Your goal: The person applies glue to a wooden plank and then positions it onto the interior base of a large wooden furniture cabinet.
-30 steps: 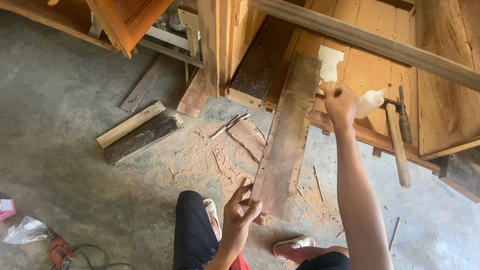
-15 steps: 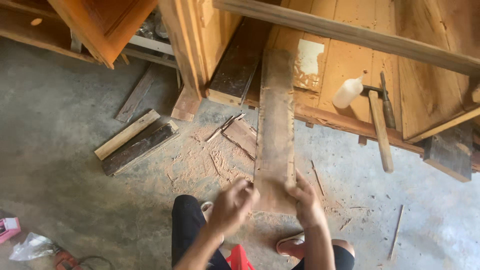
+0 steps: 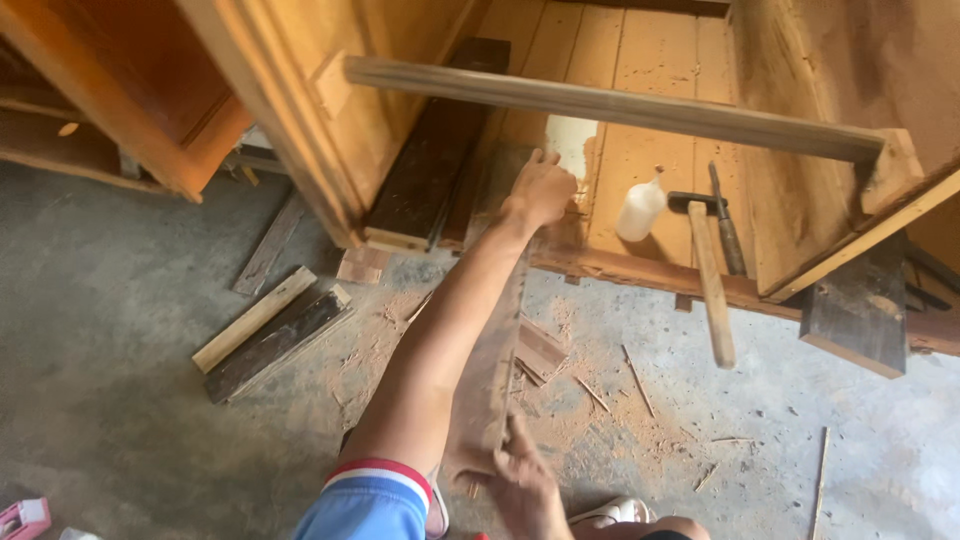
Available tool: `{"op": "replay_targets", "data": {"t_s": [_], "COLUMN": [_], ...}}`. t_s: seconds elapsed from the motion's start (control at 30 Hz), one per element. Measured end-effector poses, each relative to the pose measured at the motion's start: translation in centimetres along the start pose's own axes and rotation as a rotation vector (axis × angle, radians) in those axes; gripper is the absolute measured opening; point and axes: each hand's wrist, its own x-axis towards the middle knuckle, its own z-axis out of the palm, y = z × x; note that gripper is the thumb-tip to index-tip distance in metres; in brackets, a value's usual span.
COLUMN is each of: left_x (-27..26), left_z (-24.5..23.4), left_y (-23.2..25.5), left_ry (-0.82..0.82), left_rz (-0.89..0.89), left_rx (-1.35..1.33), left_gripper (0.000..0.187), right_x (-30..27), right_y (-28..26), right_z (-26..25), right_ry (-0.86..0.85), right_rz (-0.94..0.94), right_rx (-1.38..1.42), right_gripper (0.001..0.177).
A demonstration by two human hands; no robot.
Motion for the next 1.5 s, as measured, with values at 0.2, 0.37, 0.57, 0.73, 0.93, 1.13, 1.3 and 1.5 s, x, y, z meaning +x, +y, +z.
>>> {"op": "replay_targets", "data": {"t_s": [0.2, 0.37, 0.57, 0.73, 0.93, 1.13, 1.3, 1.5], "left_x": [1.6, 1.6, -3.8, -7.4, -12.4, -12.0, -11.6, -12.6], "left_z": [0.6, 2.0, -4.9, -0.6, 2.8, 4.7, 5.3, 4.4], "left_y": [1.4, 1.8, -0.4, -9.5, -11.5, -11.5, -11.9, -11.6], "left_ry": [0.062, 0.025, -0.2, 0.147, 0.3, 0.357, 0.443, 0.381], "left_rz": [-0.02, -0.01, -0.051, -0.015, 0.006, 0.047, 0.038, 0.014], "left_rx": [-0.139, -0.144, -0.31, -0.206, -0.435, -0.484, -0.452, -0.51], "left_gripper": [0.032, 0.023, 0.034, 0.014, 0.01, 0.015, 0.008, 0.02], "right_x": [-1.4, -1.8, -0.4, -1.5, -1.7, -1.8, -2.1, -1.1], "right_y": [0.4, 1.7, 1.3, 0.8, 3.6, 5.0, 5.4, 4.6], "right_z": [-0.1, -1.3, 1.8, 2.5, 1.7, 0.8, -0.3, 2.6], "right_ry": [0.2, 0.215, 0.475, 0.646, 0.884, 0.977, 0.793, 0.953], "right_rz": [0.209, 0.138, 0.024, 0.034, -0.108, -0.109, -0.167, -0.117], "right_rx": [0.058, -0.049, -0.273, -0.351, -0.373, -0.343, -0.348, -0.342], "right_gripper": [0.069, 0.072, 0.06, 0.066, 0.048, 0.047, 0.047, 0.045]}}
